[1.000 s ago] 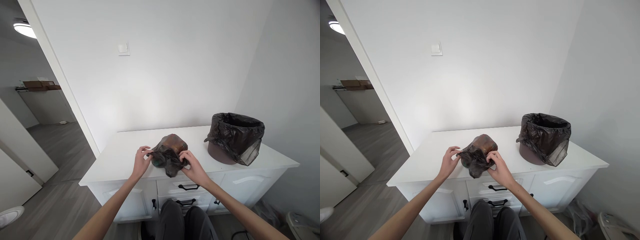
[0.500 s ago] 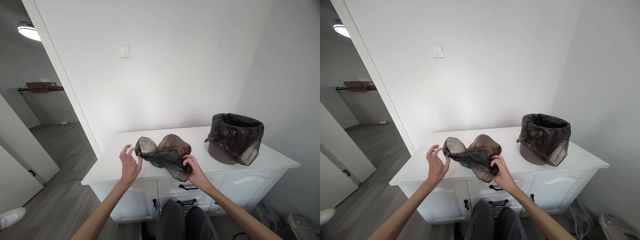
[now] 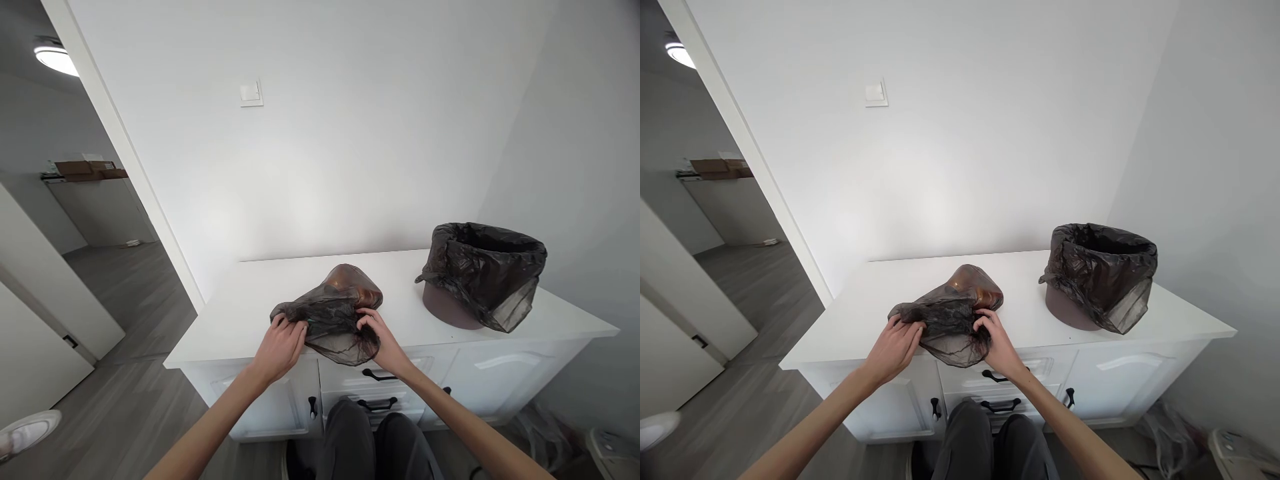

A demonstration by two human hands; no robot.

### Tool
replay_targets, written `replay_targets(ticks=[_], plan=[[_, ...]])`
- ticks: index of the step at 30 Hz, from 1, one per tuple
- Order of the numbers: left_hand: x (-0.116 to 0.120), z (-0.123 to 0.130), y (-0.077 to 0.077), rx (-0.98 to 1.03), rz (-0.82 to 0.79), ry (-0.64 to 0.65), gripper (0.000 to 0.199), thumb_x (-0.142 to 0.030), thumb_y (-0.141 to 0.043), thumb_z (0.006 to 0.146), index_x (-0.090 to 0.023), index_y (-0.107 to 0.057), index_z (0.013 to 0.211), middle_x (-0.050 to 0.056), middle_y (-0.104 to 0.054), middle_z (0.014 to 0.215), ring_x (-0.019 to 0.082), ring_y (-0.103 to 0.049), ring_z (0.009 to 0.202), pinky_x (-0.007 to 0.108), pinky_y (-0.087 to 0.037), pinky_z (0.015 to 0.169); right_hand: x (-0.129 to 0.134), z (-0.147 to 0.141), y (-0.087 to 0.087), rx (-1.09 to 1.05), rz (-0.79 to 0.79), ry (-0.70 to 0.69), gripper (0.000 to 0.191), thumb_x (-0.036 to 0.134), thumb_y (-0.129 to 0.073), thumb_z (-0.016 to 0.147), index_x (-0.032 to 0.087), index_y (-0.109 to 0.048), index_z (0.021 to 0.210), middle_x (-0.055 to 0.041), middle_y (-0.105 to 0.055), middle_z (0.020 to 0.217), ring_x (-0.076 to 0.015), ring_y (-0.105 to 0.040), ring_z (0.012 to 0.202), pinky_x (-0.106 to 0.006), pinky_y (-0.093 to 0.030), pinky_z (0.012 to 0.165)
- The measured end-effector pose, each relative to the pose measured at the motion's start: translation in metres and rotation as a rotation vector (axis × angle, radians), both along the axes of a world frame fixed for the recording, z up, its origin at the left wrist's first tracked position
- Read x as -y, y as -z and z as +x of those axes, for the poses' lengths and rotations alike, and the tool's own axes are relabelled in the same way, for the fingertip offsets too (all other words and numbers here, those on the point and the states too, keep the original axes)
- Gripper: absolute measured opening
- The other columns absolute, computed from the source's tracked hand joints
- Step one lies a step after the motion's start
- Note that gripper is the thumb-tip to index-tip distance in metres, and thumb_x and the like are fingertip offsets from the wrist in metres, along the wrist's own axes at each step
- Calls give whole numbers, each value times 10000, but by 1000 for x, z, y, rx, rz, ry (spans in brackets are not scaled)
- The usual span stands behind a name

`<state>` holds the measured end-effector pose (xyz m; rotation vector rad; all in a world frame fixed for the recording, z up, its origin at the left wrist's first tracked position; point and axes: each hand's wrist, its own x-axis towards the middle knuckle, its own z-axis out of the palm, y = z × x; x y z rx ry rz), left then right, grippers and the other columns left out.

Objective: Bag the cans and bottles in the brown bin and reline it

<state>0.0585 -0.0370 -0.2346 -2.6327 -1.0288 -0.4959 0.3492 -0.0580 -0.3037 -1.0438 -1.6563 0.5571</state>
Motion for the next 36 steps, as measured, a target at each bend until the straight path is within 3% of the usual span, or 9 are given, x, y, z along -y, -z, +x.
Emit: replay_targets(ticks=[5, 9, 12, 15, 20, 24, 28, 32, 36], plan=[[-19, -19, 9, -4, -90, -171, 484, -78, -397, 907, -140, -593, 1345, 132, -745, 862, 327, -713, 834, 452, -489, 855, -10, 2, 9, -40, -29, -17, 147, 180, -628, 773, 232, -577, 900, -129, -543, 1306, -277, -542, 1303, -421, -424, 1087], [-27, -12, 11, -28, -97, -210, 423, -82, -428, 891, -158, -651, 1242, 121, -712, 783, 325, -690, 761, 435, -481, 788, -12, 5, 9, -50, -45, -31, 148, 179, -630, 749, 233, -583, 879, -116, -576, 1259, -274, -573, 1260, -414, -431, 1070], [-23, 8, 9, -33, -56, -224, 386, -84, -420, 903, -160, -670, 1187, 190, -713, 1008, 365, -665, 973, 481, -467, 880, -11, 7, 7, -69, -84, -50, 153, 184, -633, 734, 233, -587, 871, -109, -598, 1221, -278, -575, 1260, -406, -442, 1055], [-16, 31, 8, -49, -1, -187, 517, -38, -412, 875, -164, -593, 1342, 203, -639, 1282, 361, -602, 1140, 487, -465, 938, -11, 9, 4, -102, -109, -69, 137, 203, -638, 743, 229, -596, 871, -105, -619, 1214, -274, -583, 1249, -401, -437, 1056], [-20, 56, 9, -13, -28, -105, 652, -14, -421, 842, -188, -491, 1467, 179, -569, 1437, 349, -516, 1318, 513, -458, 1043, -4, 16, -3, -187, -146, -108, 128, 229, -634, 757, 232, -577, 872, -90, -650, 1180, -246, -632, 1138, -371, -474, 994], [-33, 67, 13, -49, -86, -52, 757, -20, -449, 810, -198, -407, 1544, 160, -506, 1553, 366, -441, 1436, 546, -407, 1127, 11, 22, -15, -130, -121, -96, 199, 163, -596, 747, 237, -620, 931, -110, -603, 1284, -256, -589, 1248, -376, -476, 1010], [-39, 79, 18, -53, -93, -58, 860, 1, -452, 755, -201, -337, 1583, 182, -417, 1627, 374, -507, 1380, 533, -450, 1079, 24, 25, -24, -14, -73, -78, 268, 93, -602, 743, 246, -679, 949, -128, -547, 1362, -279, -564, 1291, -420, -471, 1051], [-40, 91, 13, 63, -54, -54, 875, 13, -438, 784, -217, -276, 1612, 219, -462, 1559, 366, -594, 1237, 524, -502, 990, 30, 30, -24, -35, -76, -61, 243, 88, -604, 769, 246, -681, 936, -134, -539, 1367, -285, -571, 1276, -430, -490, 1035], [-42, 101, 5, 220, -62, -73, 607, -77, -401, 923, -150, -374, 1526, 243, -596, 1303, 371, -614, 1114, 498, -528, 895, 32, 37, -20, -71, -89, -66, 272, 71, -574, 756, 248, -670, 938, -123, -537, 1350, -269, -562, 1286, -422, -466, 1062]])
